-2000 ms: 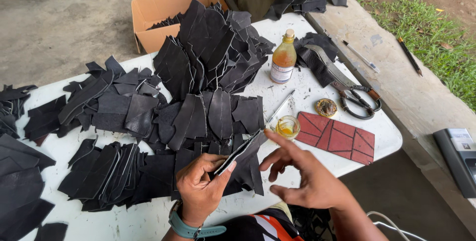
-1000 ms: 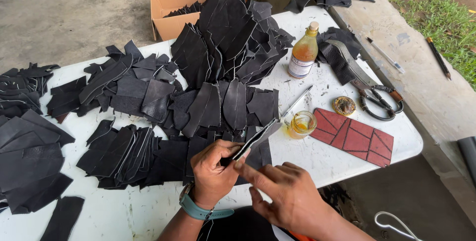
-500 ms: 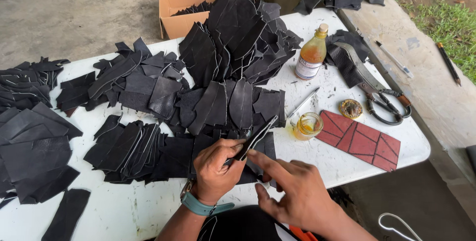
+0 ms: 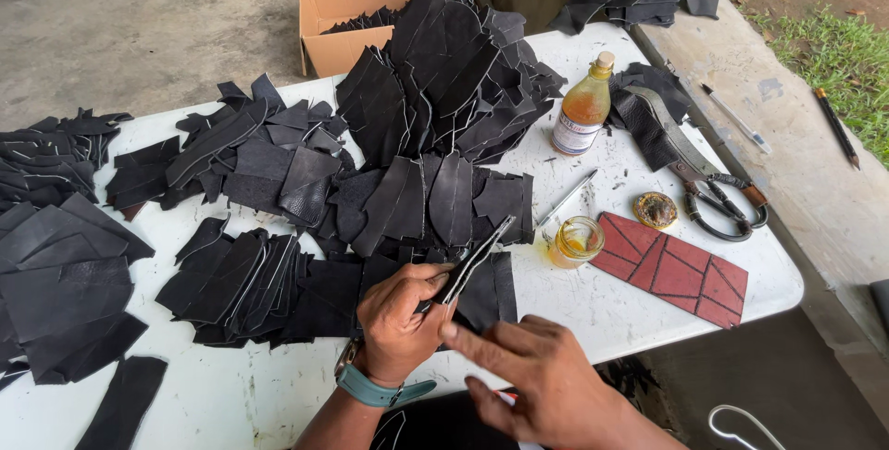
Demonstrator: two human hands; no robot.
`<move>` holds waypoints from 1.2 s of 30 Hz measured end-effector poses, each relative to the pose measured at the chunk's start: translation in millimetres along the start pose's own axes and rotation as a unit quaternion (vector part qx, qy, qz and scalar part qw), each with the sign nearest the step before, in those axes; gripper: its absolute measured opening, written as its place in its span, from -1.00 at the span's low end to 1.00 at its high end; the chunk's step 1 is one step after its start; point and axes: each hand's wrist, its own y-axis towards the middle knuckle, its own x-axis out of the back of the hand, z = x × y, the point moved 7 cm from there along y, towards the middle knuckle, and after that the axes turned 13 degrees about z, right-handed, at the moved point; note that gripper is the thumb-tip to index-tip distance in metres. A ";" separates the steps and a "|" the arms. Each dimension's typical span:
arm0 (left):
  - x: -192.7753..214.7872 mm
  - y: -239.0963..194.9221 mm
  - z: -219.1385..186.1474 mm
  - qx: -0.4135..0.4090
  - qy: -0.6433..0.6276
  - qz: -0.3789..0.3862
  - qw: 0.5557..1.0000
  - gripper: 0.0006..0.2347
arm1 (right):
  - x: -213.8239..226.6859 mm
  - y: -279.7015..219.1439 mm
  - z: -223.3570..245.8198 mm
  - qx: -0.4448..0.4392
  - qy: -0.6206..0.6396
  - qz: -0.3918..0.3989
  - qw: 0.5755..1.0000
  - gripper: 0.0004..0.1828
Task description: The person applies glue to the edges of small black leather pieces and stacks them on a white table. They repeatedly pick up a piece, apply glue with a finger, and place it on a growing pile.
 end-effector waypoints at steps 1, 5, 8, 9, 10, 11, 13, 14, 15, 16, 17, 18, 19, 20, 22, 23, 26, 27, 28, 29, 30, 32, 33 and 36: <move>0.4 0.6 -0.1 -0.001 0.003 -0.004 1.000 -0.78 | 5.6 -1.5 1.3 -0.001 -0.015 -0.043 0.999 -0.23; -0.4 -3.7 -6.9 -0.027 0.054 0.012 0.998 -0.83 | 18.7 -9.1 -2.4 -0.058 -0.134 -0.142 0.979 -0.27; 1.2 -1.5 -8.6 -0.039 0.070 0.006 0.997 -0.83 | 39.0 -10.2 -30.8 -0.142 -0.195 -0.149 0.959 -0.34; 2.1 -1.5 -7.8 -0.038 0.072 0.004 0.997 -0.82 | 47.7 -13.5 -42.8 -0.171 -0.200 -0.146 0.954 -0.38; 2.6 -4.3 -7.7 -0.033 0.073 0.005 0.997 -0.82 | 53.1 -17.7 -55.8 -0.205 -0.222 -0.119 0.946 -0.44; 2.9 -6.5 -5.7 -0.027 0.065 0.001 0.998 -0.81 | 59.2 -21.8 -71.3 -0.239 -0.244 -0.093 0.935 -0.50; 3.6 -9.5 -1.4 -0.014 0.049 -0.007 0.999 -0.80 | 62.4 -26.7 -99.1 -0.293 -0.281 -0.033 0.913 -0.55; 3.3 -10.0 0.0 -0.016 0.051 -0.006 0.999 -0.79 | 60.0 -26.9 -112.7 -0.312 -0.297 -0.002 0.902 -0.55; 3.0 -10.5 0.4 -0.019 0.053 -0.006 0.998 -0.79 | 56.4 -29.0 -124.0 -0.331 -0.313 0.030 0.889 -0.55; 2.6 -9.7 0.4 -0.023 0.056 -0.006 0.998 -0.78 | 52.1 -31.0 -135.0 -0.351 -0.309 0.061 0.882 -0.62; 1.5 -8.7 -0.2 -0.026 0.056 -0.004 0.998 -0.79 | 48.3 -33.3 -145.3 -0.370 -0.304 0.091 0.873 -0.68; 1.5 -8.5 -1.1 -0.029 0.057 -0.003 0.998 -0.80 | 43.1 -35.7 -153.9 -0.388 -0.298 0.122 0.864 -0.75; 0.9 -8.2 -1.7 -0.033 0.058 -0.001 0.998 -0.80 | 41.6 -36.6 -159.5 -0.392 -0.294 0.126 0.863 -0.73; 0.7 -9.7 -2.8 -0.031 0.064 -0.003 0.997 -0.80 | 39.0 -38.5 -163.8 -0.397 -0.288 0.131 0.861 -0.72; -0.2 -8.1 -2.0 -0.034 0.078 -0.006 0.996 -0.79 | 37.5 -39.6 -166.5 -0.394 -0.282 0.130 0.865 -0.70; -1.7 -8.6 -3.9 -0.019 0.076 -0.001 0.997 -0.81 | 39.9 -40.5 -163.5 -0.387 -0.281 0.123 0.870 -0.70; -1.2 -2.6 -8.2 -0.011 0.073 0.007 0.997 -0.81 | 56.7 -33.4 -155.0 -0.388 -0.243 0.081 0.885 -0.69; -3.2 -0.4 -5.2 -0.011 0.059 0.003 0.998 -0.81 | 59.3 -33.9 -150.3 -0.393 -0.223 0.072 0.889 -0.69; -5.4 -0.4 -2.1 -0.003 0.046 -0.003 0.999 -0.80 | 63.4 -32.8 -137.9 -0.348 -0.172 0.015 0.921 -0.62; -6.8 1.0 2.1 -0.010 0.046 0.001 0.999 -0.80 | 66.8 -33.5 -125.3 -0.300 -0.121 -0.043 0.945 -0.55; -8.8 -1.8 3.2 -0.013 0.043 0.006 0.999 -0.80 | 67.4 -38.2 -111.3 -0.252 -0.066 -0.096 0.961 -0.47; -11.4 -7.1 2.3 -0.006 0.048 0.010 0.999 -0.80 | 46.1 -38.5 -91.9 -0.201 0.079 -0.087 0.972 -0.24; -11.8 -9.1 -0.9 0.002 0.055 0.009 0.998 -0.80 | 35.7 -36.9 -81.9 -0.173 0.151 -0.085 0.970 -0.12; -8.0 2.8 -5.1 -0.012 0.062 0.000 0.998 -0.79 | 13.2 -13.8 -53.3 -0.099 0.082 0.000 0.992 -0.07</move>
